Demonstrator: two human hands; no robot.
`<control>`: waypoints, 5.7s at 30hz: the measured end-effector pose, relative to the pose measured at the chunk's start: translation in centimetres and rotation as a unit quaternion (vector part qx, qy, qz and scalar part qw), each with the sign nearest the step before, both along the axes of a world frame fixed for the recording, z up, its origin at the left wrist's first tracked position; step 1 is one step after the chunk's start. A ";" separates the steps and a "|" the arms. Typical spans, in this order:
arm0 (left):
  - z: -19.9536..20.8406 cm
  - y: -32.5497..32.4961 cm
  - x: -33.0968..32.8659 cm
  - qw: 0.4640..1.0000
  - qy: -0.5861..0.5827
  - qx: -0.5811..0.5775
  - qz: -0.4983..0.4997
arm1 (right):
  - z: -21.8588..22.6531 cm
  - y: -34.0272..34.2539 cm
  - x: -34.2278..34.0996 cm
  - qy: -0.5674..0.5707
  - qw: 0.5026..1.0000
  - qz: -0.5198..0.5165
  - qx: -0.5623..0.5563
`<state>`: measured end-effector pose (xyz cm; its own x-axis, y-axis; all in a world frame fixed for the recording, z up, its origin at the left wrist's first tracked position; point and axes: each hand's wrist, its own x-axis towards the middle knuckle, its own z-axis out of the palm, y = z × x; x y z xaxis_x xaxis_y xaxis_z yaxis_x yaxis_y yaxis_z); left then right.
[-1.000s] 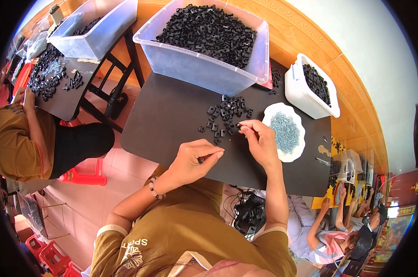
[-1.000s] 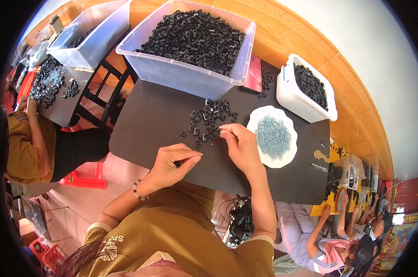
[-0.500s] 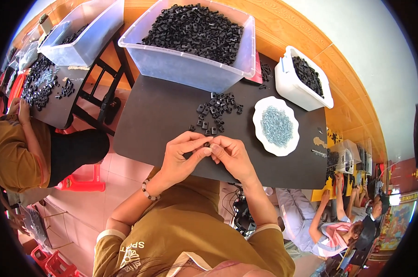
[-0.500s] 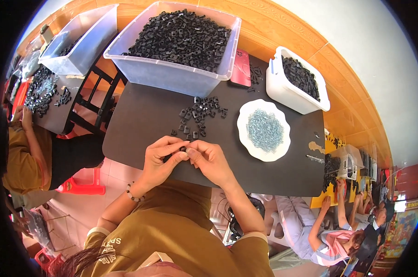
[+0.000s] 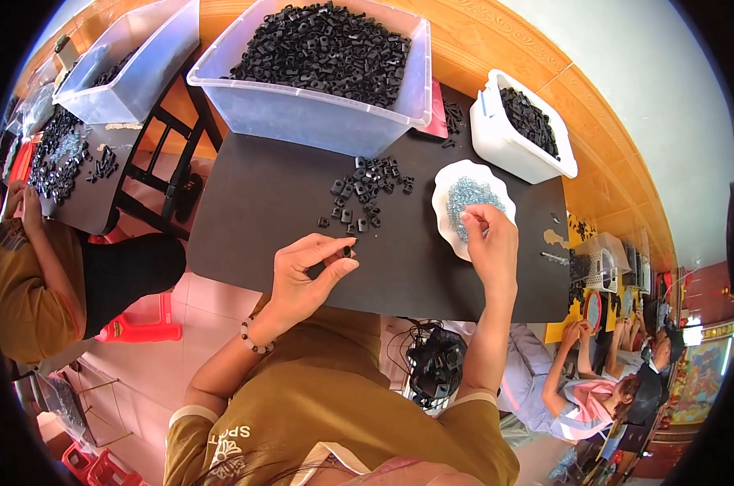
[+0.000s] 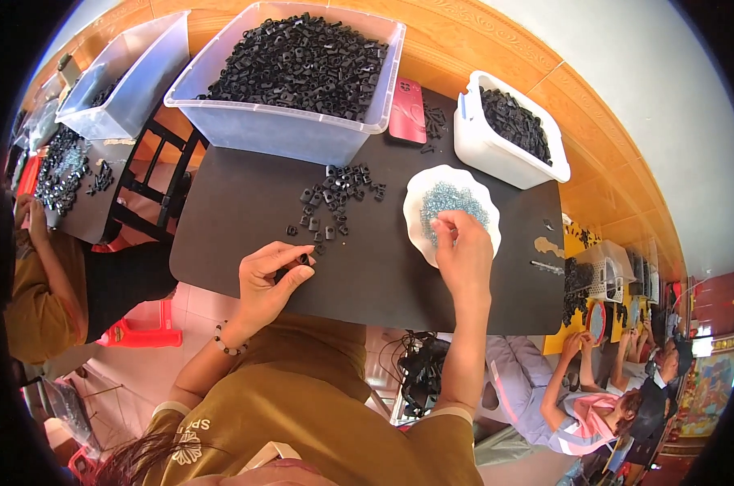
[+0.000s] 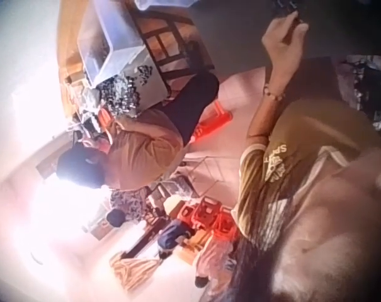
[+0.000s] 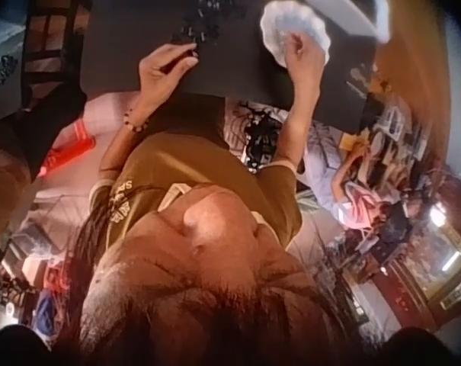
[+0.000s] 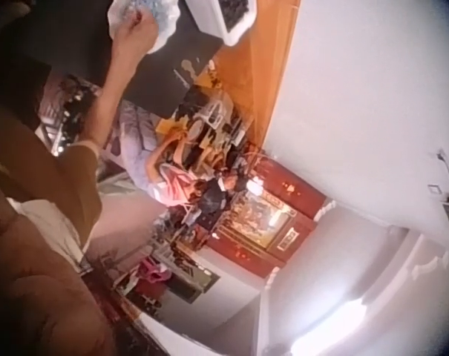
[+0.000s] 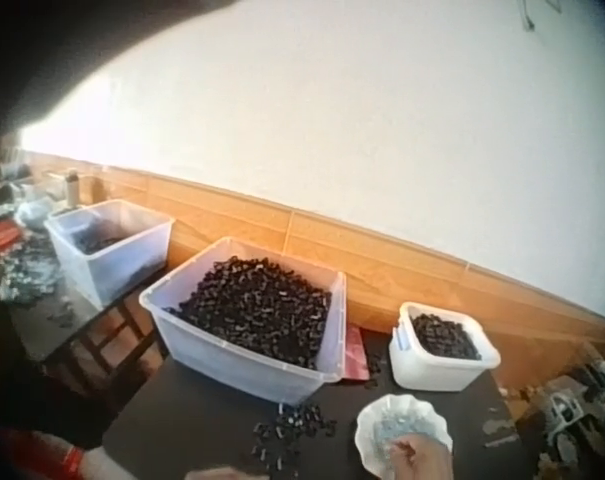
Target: The person assembles small hardware pieces by taking black plastic components and inserting springs into them by hand.
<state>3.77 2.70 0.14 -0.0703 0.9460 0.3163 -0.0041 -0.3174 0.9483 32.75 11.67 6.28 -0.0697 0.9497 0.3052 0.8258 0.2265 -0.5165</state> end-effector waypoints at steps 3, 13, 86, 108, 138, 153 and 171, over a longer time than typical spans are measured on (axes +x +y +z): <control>-0.1 0.0 0.0 1.000 0.012 0.010 0.000 | -0.7 0.8 0.3 -0.016 1.000 -0.007 -0.015; 0.1 0.0 0.1 0.999 0.033 0.020 0.003 | -1.4 2.2 0.3 -0.067 0.996 -0.033 -0.043; 0.1 -0.4 0.2 0.994 0.087 0.059 0.037 | -2.4 5.9 -6.2 -0.200 0.971 0.103 0.085; 0.6 -0.5 0.0 0.993 0.104 0.046 0.019 | -0.9 3.1 -8.1 0.398 0.865 0.241 -0.188; -0.2 -0.6 0.4 0.993 0.084 0.050 0.061 | -0.8 -0.5 -7.7 0.434 0.775 0.301 -0.347; -0.9 -0.8 0.4 0.989 0.083 0.099 0.071 | -2.5 -0.1 -8.4 0.403 0.761 0.320 -0.395; -0.9 -0.7 0.7 0.984 0.110 0.098 0.101 | -1.8 -0.7 -8.8 0.374 0.786 0.326 -0.369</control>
